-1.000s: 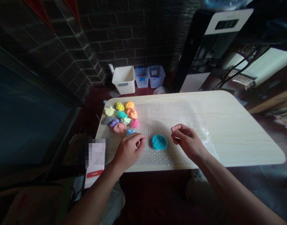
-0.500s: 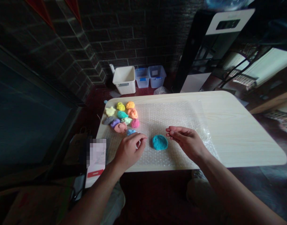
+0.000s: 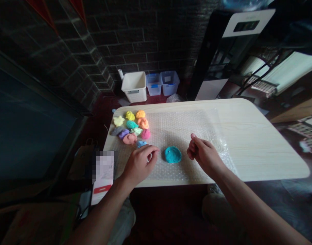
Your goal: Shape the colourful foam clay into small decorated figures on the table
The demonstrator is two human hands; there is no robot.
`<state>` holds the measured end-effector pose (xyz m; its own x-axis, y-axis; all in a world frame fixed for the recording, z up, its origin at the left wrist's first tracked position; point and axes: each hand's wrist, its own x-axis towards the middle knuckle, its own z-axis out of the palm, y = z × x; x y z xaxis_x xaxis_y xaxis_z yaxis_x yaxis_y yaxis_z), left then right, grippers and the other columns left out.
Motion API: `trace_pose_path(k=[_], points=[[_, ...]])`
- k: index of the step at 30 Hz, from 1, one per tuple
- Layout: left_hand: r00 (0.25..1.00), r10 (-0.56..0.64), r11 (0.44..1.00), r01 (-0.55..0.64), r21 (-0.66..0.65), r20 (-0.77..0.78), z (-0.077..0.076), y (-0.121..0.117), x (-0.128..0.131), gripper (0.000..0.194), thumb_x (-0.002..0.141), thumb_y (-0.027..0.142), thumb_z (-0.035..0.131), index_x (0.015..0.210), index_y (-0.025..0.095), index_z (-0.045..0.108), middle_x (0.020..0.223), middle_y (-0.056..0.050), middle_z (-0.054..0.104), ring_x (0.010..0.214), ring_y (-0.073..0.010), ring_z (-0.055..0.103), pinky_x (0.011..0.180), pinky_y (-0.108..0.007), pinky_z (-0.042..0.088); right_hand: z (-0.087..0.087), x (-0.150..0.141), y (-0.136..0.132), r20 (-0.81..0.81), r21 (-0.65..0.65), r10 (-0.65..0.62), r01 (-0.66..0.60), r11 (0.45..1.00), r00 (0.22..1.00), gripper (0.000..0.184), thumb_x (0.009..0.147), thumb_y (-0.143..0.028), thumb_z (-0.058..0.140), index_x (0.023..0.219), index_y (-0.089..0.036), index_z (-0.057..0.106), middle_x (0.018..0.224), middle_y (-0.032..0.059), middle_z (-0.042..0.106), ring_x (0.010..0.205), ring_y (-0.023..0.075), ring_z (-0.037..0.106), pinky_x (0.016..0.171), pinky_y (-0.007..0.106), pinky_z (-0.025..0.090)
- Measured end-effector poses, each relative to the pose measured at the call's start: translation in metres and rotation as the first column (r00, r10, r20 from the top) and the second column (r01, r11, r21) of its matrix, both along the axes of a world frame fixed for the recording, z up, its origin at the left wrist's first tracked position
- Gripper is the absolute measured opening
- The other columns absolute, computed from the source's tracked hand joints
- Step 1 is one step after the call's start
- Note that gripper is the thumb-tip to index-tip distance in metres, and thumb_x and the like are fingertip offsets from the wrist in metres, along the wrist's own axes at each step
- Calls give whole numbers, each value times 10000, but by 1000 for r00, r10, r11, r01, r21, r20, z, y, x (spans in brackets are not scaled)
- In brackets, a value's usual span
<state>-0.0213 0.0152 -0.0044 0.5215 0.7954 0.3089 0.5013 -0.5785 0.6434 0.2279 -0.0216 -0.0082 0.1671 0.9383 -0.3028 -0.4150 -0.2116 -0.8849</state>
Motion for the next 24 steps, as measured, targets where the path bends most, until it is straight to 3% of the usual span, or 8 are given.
trace_pose_path(k=[9, 16, 24], points=[[1000, 0, 1000, 0, 3, 2, 0, 0, 0, 148, 959, 128, 570, 963, 183, 708, 861, -14, 740, 710, -142, 636, 697, -265, 470, -3, 2, -1, 110, 36, 41, -46, 998, 993, 347, 723, -440, 914, 764, -169, 701, 639, -9, 616, 554, 105, 506, 531, 263, 364], [1000, 2, 1000, -2, -8, -2, 0, 0, 0, 152, 963, 137, 565, 968, 184, 709, 882, -21, 745, 724, -145, 643, 698, -265, 472, -2, 2, 1, 68, -43, 13, -10, 999, 998, 415, 701, -473, 906, 965, -175, 789, 915, 66, 747, 674, 139, 643, 592, 276, 458], [1000, 4, 1000, -4, -12, -7, 0, 0, 0, 154, 961, 136, 564, 972, 184, 710, 866, -19, 740, 720, -149, 636, 704, -275, 477, -7, 2, 0, 128, 23, 54, -57, 998, 990, 339, 659, -372, 949, 869, -159, 789, 715, 24, 708, 644, 128, 586, 610, 280, 440]])
